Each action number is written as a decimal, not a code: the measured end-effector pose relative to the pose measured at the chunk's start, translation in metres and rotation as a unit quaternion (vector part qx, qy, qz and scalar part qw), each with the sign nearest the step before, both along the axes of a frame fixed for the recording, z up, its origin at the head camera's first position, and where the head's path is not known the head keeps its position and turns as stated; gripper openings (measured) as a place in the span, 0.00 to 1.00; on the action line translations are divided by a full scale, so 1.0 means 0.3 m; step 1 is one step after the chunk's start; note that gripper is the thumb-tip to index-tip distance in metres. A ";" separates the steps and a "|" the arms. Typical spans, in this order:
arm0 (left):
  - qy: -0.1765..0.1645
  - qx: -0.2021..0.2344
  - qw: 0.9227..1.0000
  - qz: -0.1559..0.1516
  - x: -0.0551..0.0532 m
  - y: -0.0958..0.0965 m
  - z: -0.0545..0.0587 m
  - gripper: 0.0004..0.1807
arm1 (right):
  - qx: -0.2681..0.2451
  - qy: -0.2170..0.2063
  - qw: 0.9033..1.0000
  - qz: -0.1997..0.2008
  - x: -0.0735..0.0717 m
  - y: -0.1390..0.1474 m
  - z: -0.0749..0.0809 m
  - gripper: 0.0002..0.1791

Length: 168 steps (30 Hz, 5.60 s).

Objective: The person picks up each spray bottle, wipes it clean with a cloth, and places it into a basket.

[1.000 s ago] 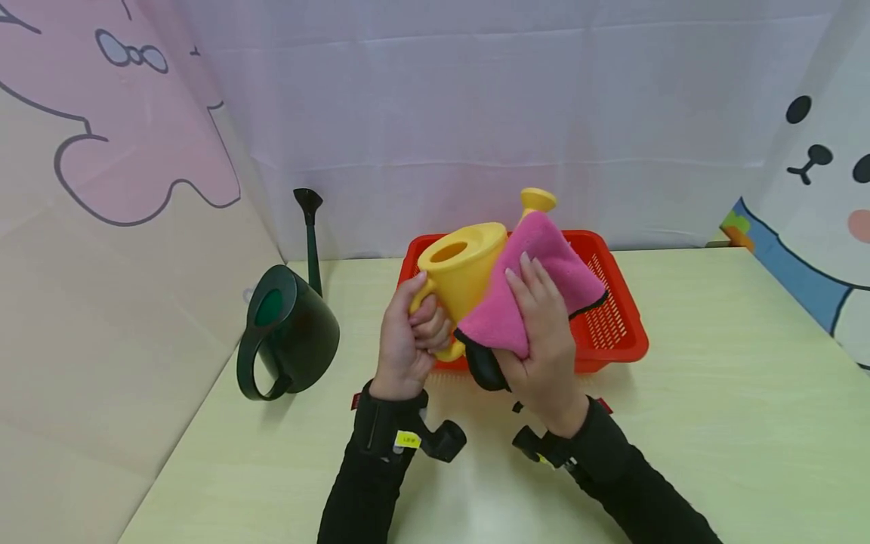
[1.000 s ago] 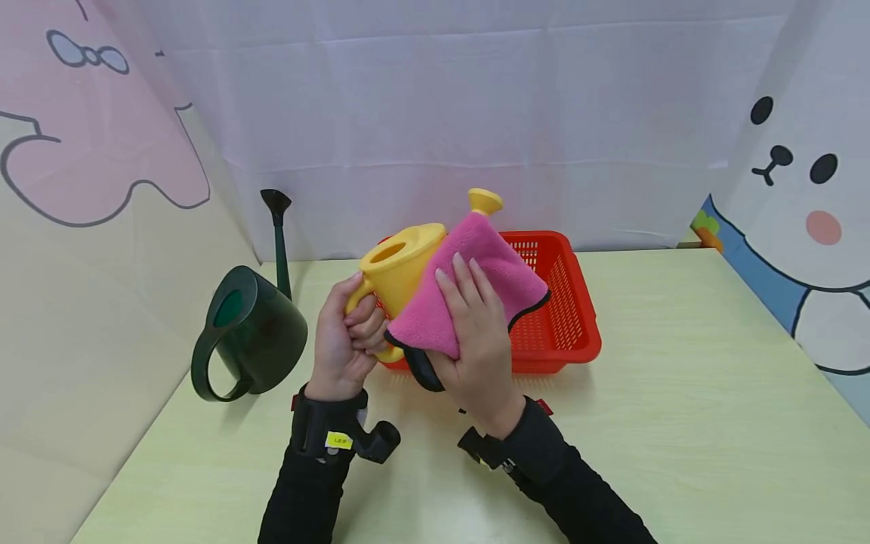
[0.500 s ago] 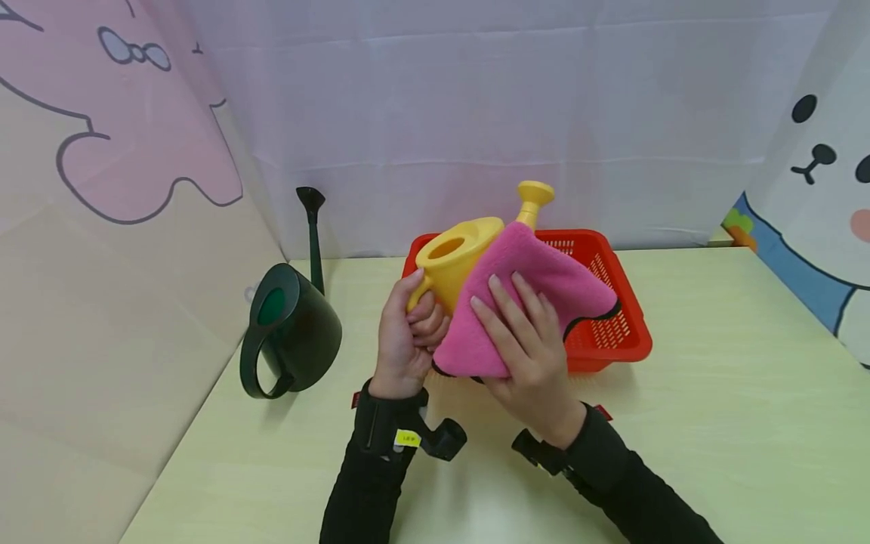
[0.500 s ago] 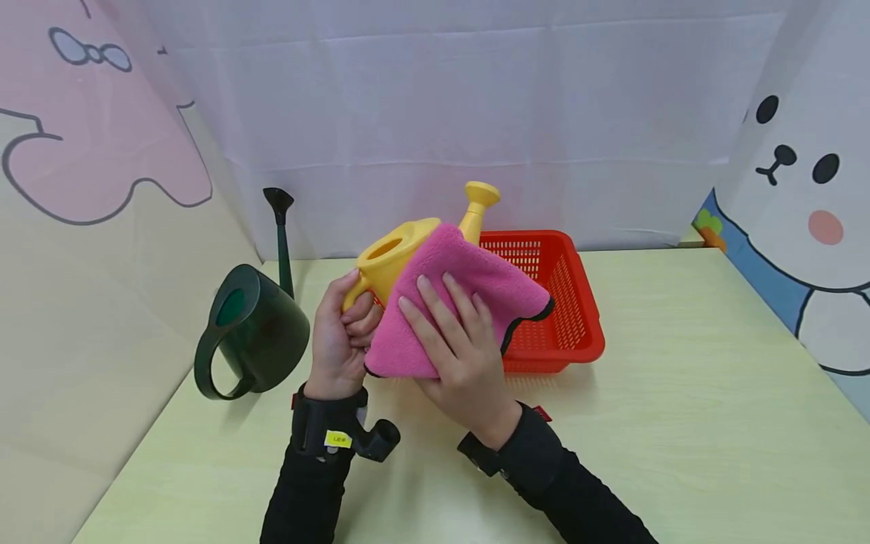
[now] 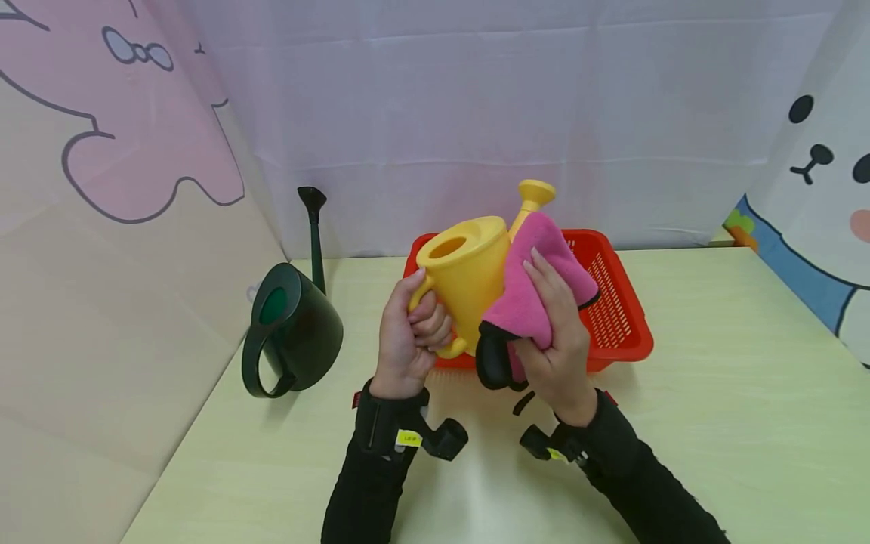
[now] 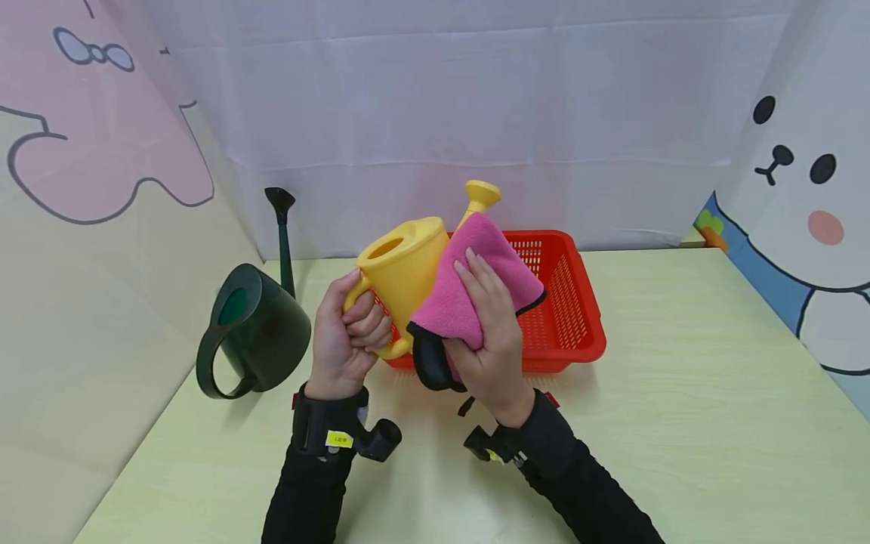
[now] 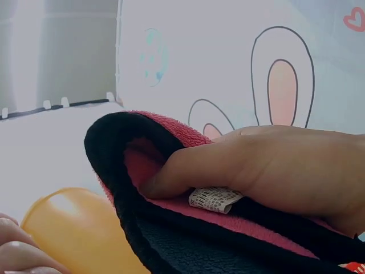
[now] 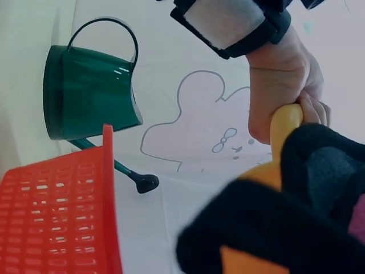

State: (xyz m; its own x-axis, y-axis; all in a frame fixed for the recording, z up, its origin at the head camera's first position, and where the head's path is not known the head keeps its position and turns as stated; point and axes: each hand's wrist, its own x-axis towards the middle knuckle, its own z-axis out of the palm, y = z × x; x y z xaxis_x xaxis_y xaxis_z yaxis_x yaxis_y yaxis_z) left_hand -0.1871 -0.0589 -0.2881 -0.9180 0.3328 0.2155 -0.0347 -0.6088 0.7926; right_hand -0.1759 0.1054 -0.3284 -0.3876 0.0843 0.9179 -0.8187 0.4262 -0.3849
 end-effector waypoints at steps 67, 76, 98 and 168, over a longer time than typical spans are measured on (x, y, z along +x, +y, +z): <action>0.003 0.019 1.000 0.000 0.009 -0.013 0.008 0.28 | -0.008 -0.090 0.996 -0.001 0.053 -0.037 0.011 0.24; -0.004 0.022 1.000 -0.003 0.007 -0.009 0.005 0.28 | 0.000 -0.107 0.994 -0.021 0.057 -0.040 0.003 0.33; 0.030 0.065 0.997 -0.018 0.009 -0.009 0.008 0.27 | 0.059 -0.006 0.994 -0.092 0.050 -0.066 -0.028 0.36; 0.030 0.091 0.995 -0.020 0.001 -0.014 0.002 0.27 | 0.152 0.153 0.964 -0.157 0.076 -0.117 -0.029 0.20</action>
